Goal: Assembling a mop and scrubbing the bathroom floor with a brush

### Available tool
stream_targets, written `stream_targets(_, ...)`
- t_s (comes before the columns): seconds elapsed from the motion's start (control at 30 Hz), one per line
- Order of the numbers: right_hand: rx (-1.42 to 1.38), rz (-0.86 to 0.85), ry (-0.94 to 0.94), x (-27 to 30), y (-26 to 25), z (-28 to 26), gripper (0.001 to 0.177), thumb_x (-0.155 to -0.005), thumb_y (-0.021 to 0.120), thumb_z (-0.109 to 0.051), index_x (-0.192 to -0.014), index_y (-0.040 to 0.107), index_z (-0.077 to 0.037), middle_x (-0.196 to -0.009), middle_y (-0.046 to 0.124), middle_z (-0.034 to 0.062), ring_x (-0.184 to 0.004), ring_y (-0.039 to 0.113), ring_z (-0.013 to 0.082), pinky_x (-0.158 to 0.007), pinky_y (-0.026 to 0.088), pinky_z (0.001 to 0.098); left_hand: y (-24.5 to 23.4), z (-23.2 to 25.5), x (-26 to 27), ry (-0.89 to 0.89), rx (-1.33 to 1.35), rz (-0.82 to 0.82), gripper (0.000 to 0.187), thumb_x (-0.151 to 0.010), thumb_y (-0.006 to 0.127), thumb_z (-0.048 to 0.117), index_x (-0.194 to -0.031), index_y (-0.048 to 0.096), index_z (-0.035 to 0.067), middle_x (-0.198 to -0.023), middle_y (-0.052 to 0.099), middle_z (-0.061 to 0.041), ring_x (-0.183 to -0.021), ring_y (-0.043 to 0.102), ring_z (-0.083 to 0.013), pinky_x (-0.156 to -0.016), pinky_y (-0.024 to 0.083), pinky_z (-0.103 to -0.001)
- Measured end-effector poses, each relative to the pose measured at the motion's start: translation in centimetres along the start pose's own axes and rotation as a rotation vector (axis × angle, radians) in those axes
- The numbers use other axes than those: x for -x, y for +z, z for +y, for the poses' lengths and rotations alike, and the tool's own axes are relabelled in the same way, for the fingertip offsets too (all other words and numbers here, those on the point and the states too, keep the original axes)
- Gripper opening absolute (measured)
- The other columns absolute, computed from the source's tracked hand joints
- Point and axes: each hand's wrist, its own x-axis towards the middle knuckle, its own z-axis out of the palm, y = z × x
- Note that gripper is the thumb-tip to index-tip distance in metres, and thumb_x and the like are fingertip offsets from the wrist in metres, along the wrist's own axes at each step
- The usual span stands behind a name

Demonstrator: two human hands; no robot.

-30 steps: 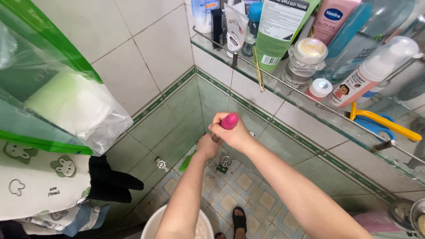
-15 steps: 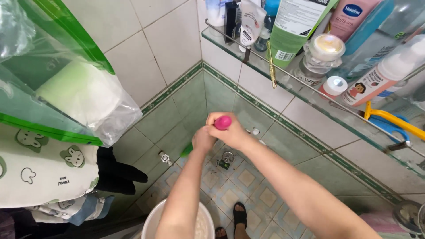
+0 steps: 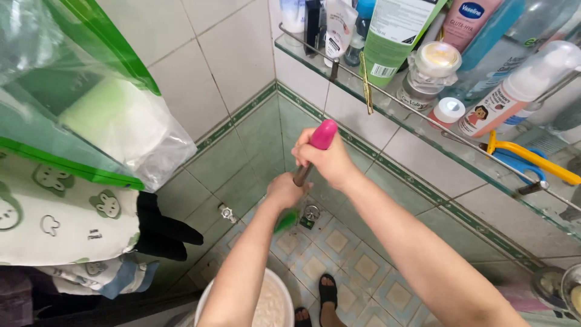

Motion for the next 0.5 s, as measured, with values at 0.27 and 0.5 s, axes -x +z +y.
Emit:
stream_targets(0.27, -0.061, -0.007, -0.138, 0.5, 0.1, -2.2, 0.018, -0.073, 0.063, 0.003, -0.059, 0.058, -0.008, -0.061, 0.065, 0.0094, -0.063, 0.064, 0.0185, -0.068, 0.048, 0.0288, 0.9, -0.8, -2.1, 0.027, -0.025, 0.200, 0.031, -0.094, 0.059, 0.037, -0.079, 0.074, 0.015, -0.074, 0.072, -0.010, -0.090, 0.072, -0.0347, -0.089, 0.052, -0.042)
stream_targets(0.5, 0.094, 0.225, 0.142, 1.6, 1.3, 7.3, 0.015, -0.076, 0.065, -0.002, -0.063, 0.064, -0.009, -0.054, 0.063, 0.0028, -0.055, 0.059, 0.0077, -0.050, 0.042, 0.0186, 6.8, -6.5, -10.1, -0.156, 0.071, 0.142, 0.040, -0.093, 0.052, 0.043, -0.103, 0.075, 0.012, -0.105, 0.075, -0.011, -0.113, 0.069, -0.0330, -0.100, 0.052, -0.054)
